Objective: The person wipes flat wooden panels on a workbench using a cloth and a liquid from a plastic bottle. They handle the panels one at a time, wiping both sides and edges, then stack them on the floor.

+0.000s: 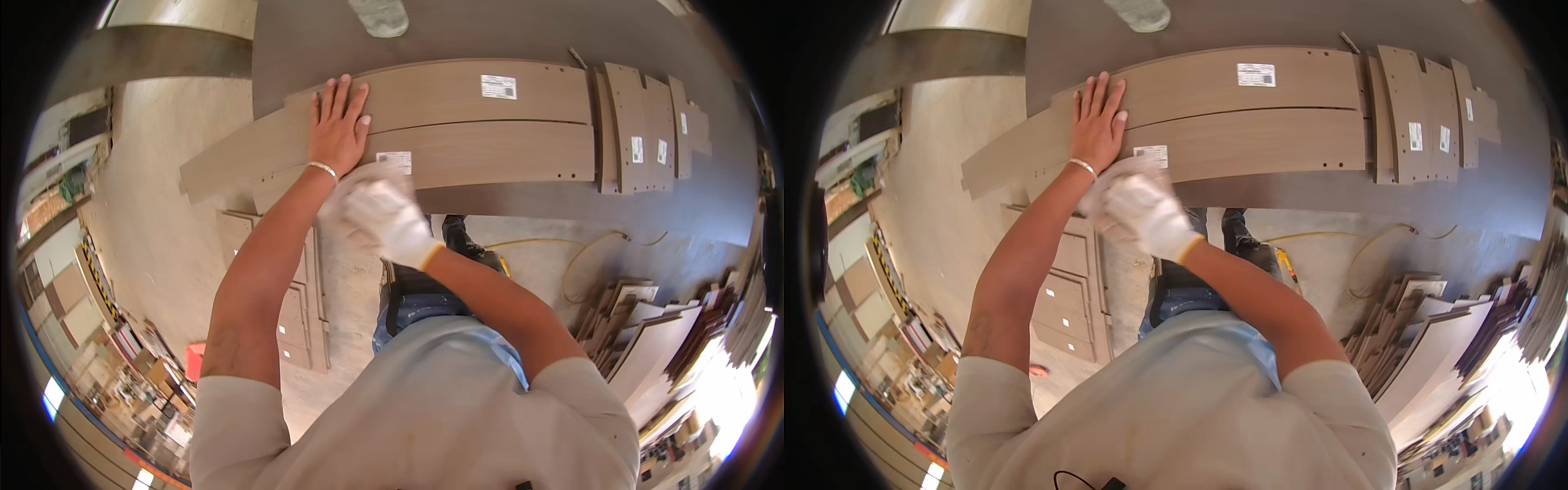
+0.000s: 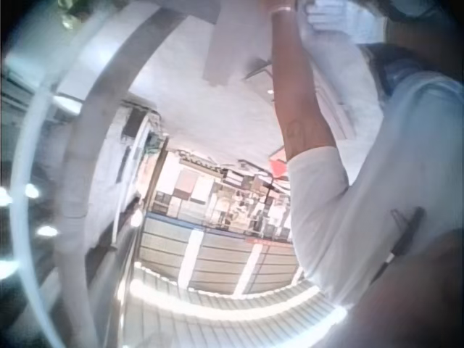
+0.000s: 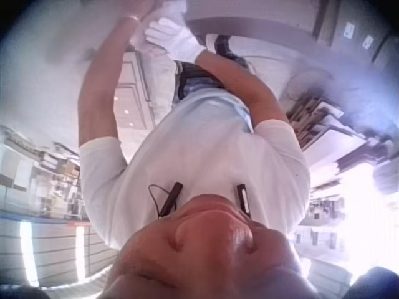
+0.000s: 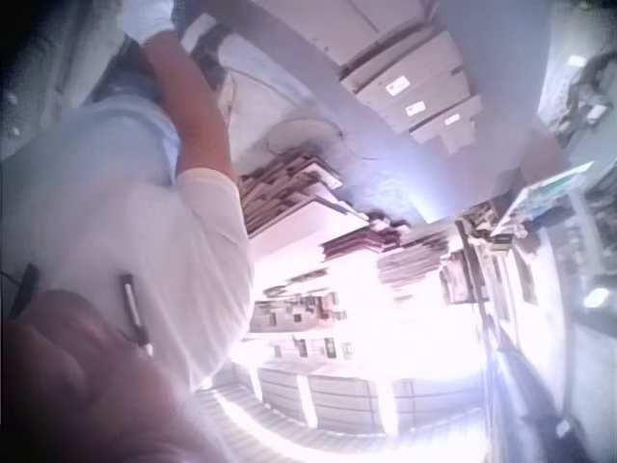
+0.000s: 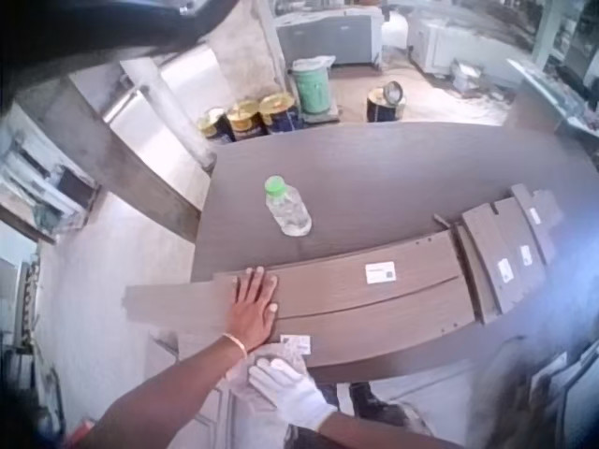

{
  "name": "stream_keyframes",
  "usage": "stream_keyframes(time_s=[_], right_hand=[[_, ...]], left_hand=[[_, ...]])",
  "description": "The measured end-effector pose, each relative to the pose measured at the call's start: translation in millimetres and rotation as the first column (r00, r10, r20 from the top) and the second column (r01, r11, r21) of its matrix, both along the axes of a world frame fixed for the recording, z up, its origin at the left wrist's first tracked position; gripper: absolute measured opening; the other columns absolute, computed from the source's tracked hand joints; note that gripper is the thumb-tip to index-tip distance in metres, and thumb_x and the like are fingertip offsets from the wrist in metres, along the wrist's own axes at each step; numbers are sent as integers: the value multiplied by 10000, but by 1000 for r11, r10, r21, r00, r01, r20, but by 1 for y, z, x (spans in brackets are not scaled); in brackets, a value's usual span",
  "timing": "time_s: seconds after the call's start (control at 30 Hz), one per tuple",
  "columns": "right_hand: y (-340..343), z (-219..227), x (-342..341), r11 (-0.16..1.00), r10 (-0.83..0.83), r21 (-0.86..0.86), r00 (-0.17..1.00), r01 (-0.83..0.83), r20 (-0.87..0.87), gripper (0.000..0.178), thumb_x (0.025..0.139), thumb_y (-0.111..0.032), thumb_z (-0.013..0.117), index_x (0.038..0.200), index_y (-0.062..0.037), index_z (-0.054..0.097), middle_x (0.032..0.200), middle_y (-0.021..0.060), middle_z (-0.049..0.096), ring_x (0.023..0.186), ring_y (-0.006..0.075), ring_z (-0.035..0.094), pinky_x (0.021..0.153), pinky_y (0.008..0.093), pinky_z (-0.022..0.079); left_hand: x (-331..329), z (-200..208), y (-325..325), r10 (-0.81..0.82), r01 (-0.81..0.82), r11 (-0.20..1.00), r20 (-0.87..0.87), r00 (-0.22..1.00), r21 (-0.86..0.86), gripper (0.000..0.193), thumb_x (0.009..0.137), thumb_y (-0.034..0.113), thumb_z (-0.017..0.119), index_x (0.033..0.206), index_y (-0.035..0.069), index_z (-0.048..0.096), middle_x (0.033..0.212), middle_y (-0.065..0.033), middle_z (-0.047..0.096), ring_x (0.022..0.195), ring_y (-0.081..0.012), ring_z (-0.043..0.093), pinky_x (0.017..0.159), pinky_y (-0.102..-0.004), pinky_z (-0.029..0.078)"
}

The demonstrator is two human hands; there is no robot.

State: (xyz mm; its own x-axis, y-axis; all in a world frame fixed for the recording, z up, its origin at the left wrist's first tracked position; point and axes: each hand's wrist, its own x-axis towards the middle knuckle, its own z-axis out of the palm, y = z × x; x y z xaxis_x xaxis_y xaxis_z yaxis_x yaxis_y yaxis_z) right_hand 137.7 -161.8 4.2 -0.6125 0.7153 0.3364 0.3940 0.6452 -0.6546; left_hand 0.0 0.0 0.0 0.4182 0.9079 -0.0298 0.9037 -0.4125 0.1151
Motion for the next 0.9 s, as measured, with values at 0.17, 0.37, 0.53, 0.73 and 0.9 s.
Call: stream_keyframes(time_s=[0.17,0.37,0.53,0.73,0.9], right_hand=[[21,-6,-35,983,-24,184,999,16,44,396,909,-212,617,1275,-82,694,1416,65,649,1428,229,532,1205,361,423],[33,18,118,978,-66,-184,980,101,188,291,837,-180,697,1108,-84,651,1131,117,647,1125,311,632,970,439,513],[30,24,136,988,-83,-114,977,107,198,525,822,-171,698,1324,-40,613,1320,124,623,1235,324,597,1104,439,475],[29,-6,-17,993,-86,-94,989,75,-121,591,892,-144,640,1477,-88,572,1440,57,612,1385,240,567,1157,371,472],[21,-20,47,991,-130,8,990,130,-61,567,900,-143,645,1463,-94,587,1432,73,630,1374,250,583,1137,384,489]], left_hand=[[2,9,12,-23,25,999,-38,999,38,610,1096,369,474,1674,227,343,1767,-118,239,1625,-366,199,1313,-590,128],[3,14,14,-22,23,999,-24,999,29,590,1111,369,428,1673,209,342,1769,-123,231,1626,-373,191,1316,-581,120],[7,6,15,-22,22,999,6,1000,41,601,1098,374,463,1665,208,351,1765,-122,238,1624,-373,193,1314,-593,116],[11,1,21,-49,47,997,30,998,69,580,1121,368,429,1674,214,345,1764,-124,242,1618,-379,209,1311,-585,125],[6,4,19,-59,58,997,24,998,45,582,1127,370,415,1684,223,329,1771,-114,230,1624,-373,194,1312,-583,121]])
